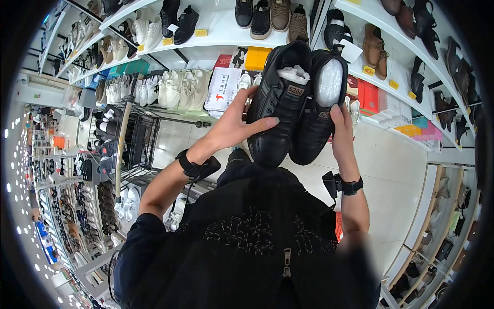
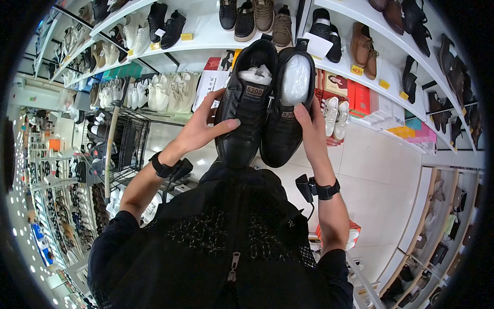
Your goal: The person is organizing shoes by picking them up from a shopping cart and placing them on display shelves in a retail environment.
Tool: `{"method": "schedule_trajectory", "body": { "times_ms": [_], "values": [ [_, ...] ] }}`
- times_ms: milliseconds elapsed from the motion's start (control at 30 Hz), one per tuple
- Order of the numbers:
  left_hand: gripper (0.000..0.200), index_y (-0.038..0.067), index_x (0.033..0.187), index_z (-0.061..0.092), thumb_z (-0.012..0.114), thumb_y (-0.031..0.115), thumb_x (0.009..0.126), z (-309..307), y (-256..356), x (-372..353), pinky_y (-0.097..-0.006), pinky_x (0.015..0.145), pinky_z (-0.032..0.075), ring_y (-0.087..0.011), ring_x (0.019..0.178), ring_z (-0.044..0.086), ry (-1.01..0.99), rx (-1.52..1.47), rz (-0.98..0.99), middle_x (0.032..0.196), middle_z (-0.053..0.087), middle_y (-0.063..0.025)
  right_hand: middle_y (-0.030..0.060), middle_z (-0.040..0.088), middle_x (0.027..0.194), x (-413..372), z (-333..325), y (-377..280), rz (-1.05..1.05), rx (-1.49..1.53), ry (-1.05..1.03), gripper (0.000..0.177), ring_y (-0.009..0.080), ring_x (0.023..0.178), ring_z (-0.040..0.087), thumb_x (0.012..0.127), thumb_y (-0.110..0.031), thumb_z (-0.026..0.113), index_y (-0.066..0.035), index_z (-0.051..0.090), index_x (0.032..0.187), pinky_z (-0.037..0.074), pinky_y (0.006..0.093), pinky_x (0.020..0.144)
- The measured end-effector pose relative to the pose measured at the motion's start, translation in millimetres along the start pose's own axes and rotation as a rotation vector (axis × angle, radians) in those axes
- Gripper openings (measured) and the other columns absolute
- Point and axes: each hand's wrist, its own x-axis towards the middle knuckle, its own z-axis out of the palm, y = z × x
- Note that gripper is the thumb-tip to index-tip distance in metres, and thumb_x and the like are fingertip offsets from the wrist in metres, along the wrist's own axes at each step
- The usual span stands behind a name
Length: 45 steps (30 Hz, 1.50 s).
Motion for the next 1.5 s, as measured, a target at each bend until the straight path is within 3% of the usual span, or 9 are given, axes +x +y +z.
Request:
{"method": "schedule_trajectory", "body": {
  "times_ms": [367,600,667,767,1100,1167,1300,1433,1500],
  "values": [
    [0.075,-0.002,0.151,0.028,0.072,0.024,0.095,-5.4,-8.5,-4.7,-0.0368,0.099,0.05,-0.0246,0.121,0.058,0.044,-0.326,0.177,0.139,0.045,-0.017,0.0076,0.064,0.121,0.6,10.2,-4.3,0.089,0.209,0.069,0.067,0.0118,0.105,0.061,0.102,-0.051,0.053,0.005,0.05,0.138,0.048,0.0244,0.089],
    [0.078,-0.001,0.151,0.029,0.075,0.018,0.091,-2.6,6.0,-11.5,-0.0372,0.098,0.05,-0.0247,0.121,0.058,0.036,-0.225,0.258,0.141,0.043,-0.0156,0.0084,0.062,0.127,-0.3,6.0,-7.1,0.131,0.255,0.068,0.065,0.0144,0.112,0.06,0.103,-0.052,0.049,0.003,0.05,0.137,0.047,0.0273,0.096],
    [0.08,-0.001,0.152,0.028,0.076,0.017,0.091,-1.9,5.1,-9.5,-0.0365,0.096,0.049,-0.0233,0.12,0.058,0.037,-0.196,0.275,0.14,0.045,-0.0152,0.0062,0.058,0.138,1.7,2.7,-3.1,0.115,0.263,0.047,0.063,0.018,0.127,0.056,0.105,-0.053,0.044,-0.008,0.041,0.149,0.043,0.0368,0.107],
    [0.08,-0.001,0.152,0.028,0.076,0.018,0.091,-0.1,5.2,-5.8,-0.0362,0.095,0.049,-0.0223,0.118,0.058,0.076,-0.169,0.322,0.139,0.048,-0.0156,0.0064,0.057,0.14,1.2,3.5,-7.4,0.125,0.253,0.06,0.063,0.018,0.129,0.055,0.105,-0.053,0.044,-0.008,0.04,0.15,0.042,0.0374,0.108],
    [0.089,-0.001,0.156,0.022,0.078,0.019,0.089,-0.3,6.9,-4.8,-0.0408,0.104,0.045,-0.0279,0.134,0.049,0.034,-0.195,0.277,0.147,0.046,-0.0214,0.0072,0.058,0.138,2.4,7.2,-15.9,0.127,0.291,0.085,0.062,0.0177,0.129,0.055,0.106,-0.052,0.043,-0.006,0.043,0.148,0.04,0.0372,0.11],
    [0.094,-0.002,0.157,0.018,0.079,0.019,0.088,-0.6,11.3,-6.0,-0.042,0.107,0.043,-0.0293,0.136,0.048,-0.017,-0.185,0.297,0.151,0.042,-0.0233,0.0109,0.057,0.137,2.7,10.1,-20.4,0.157,0.33,0.124,0.067,0.0173,0.126,0.053,0.103,-0.051,0.05,0.005,0.048,0.142,0.036,0.0311,0.11],
    [0.1,-0.002,0.159,0.013,0.079,0.018,0.087,3.0,17.4,-6.5,-0.0416,0.106,0.044,-0.0282,0.136,0.047,-0.001,-0.067,0.349,0.154,0.038,-0.0235,0.0104,0.058,0.136,6.3,10.1,-13.6,0.172,0.336,0.143,0.066,0.0167,0.125,0.053,0.103,-0.05,0.051,0.004,0.05,0.14,0.035,0.0303,0.11],
    [0.106,0.0,0.16,0.009,0.081,0.017,0.084,7.4,19.6,-7.4,-0.0403,0.104,0.047,-0.0262,0.138,0.045,0.004,-0.049,0.357,0.159,0.032,-0.0225,0.0058,0.062,0.131,5.4,15.4,-16.8,0.164,0.298,0.153,0.057,0.017,0.125,0.057,0.104,-0.05,0.048,-0.007,0.049,0.141,0.041,0.0359,0.108],
    [0.107,0.001,0.16,0.008,0.082,0.016,0.083,7.8,16.7,-7.8,-0.0397,0.103,0.048,-0.0254,0.139,0.044,0.007,-0.056,0.375,0.16,0.031,-0.0218,0.0092,0.058,0.136,4.4,19.7,-21.6,0.175,0.331,0.184,0.066,0.0158,0.126,0.052,0.102,-0.049,0.054,0.003,0.05,0.141,0.033,0.03,0.111]
  ]
}}
